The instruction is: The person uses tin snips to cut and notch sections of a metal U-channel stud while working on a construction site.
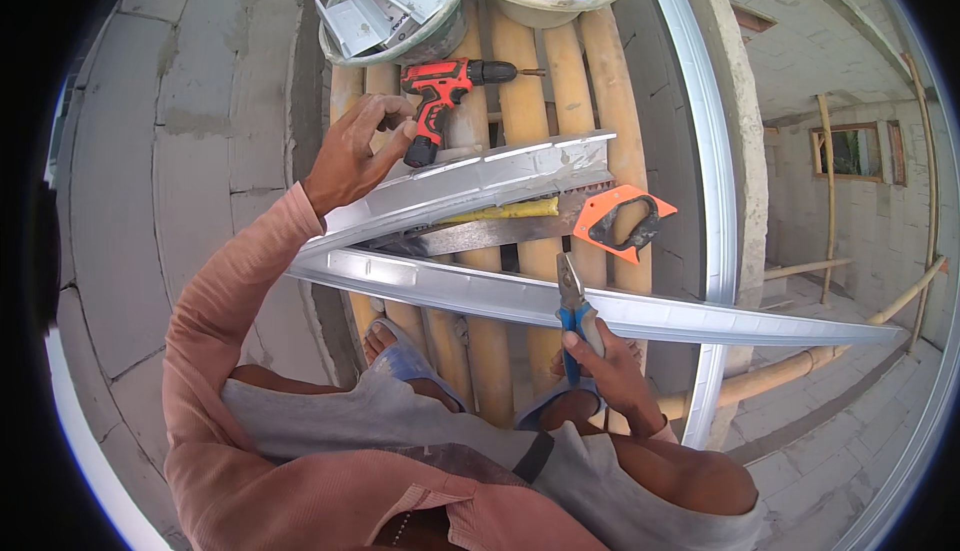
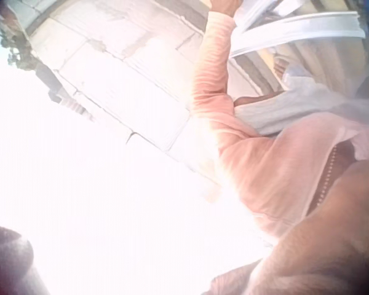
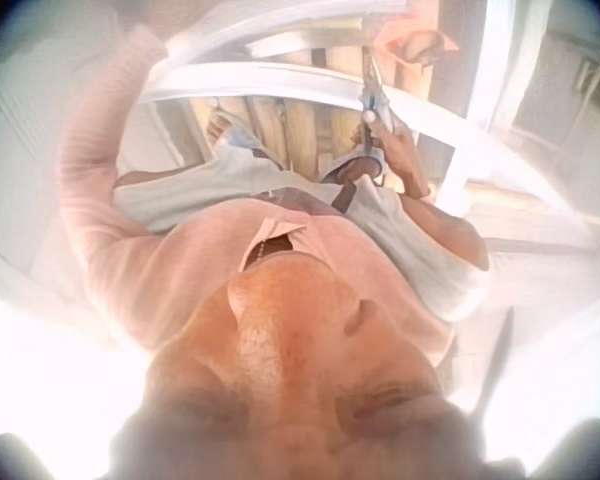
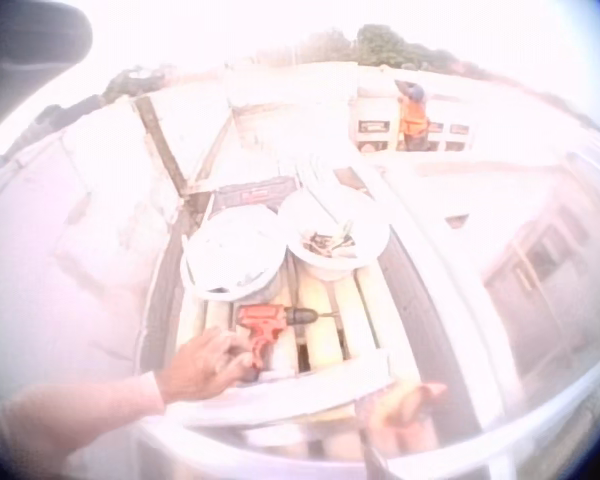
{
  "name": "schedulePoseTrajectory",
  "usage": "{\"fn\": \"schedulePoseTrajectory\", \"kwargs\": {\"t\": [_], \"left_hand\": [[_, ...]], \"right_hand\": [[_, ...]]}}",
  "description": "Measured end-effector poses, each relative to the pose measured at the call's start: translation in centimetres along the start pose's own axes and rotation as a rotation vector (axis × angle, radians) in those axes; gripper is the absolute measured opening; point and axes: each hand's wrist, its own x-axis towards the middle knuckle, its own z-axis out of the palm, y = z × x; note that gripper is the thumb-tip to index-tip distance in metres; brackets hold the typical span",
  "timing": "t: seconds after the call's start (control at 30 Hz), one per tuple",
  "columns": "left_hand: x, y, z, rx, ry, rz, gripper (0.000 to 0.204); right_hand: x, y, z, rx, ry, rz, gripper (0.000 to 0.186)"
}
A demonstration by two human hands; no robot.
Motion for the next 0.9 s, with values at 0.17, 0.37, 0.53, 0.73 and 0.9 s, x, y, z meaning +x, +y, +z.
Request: {"fn": "schedulePoseTrajectory", "kwargs": {"t": [0.17,0.37,0.53,0.73,0.9], "left_hand": [[-3.6,0.8,3.2,0.175,-0.297,0.172,0.062],[-2.9,0.4,4.6,0.39,-0.437,0.064,0.1],[-1.7,2.6,8.0,0.433,-0.311,0.259,0.112],[-0.9,3.8,10.0,0.579,-0.56,0.14,0.126],[0.2,3.1,10.0,0.501,-0.738,0.015,0.128]], "right_hand": [[-0.7,1.1,-0.3,0.152,0.083,-0.001,0.056],[-0.9,1.2,-0.3,0.197,0.126,0.03,0.06],[-0.3,1.1,0.1,0.182,0.104,0.025,0.061],[-0.9,0.8,0.0,0.177,0.11,-0.018,0.062],[-1.4,1.1,-0.9,0.165,0.122,-0.005,0.062]]}}
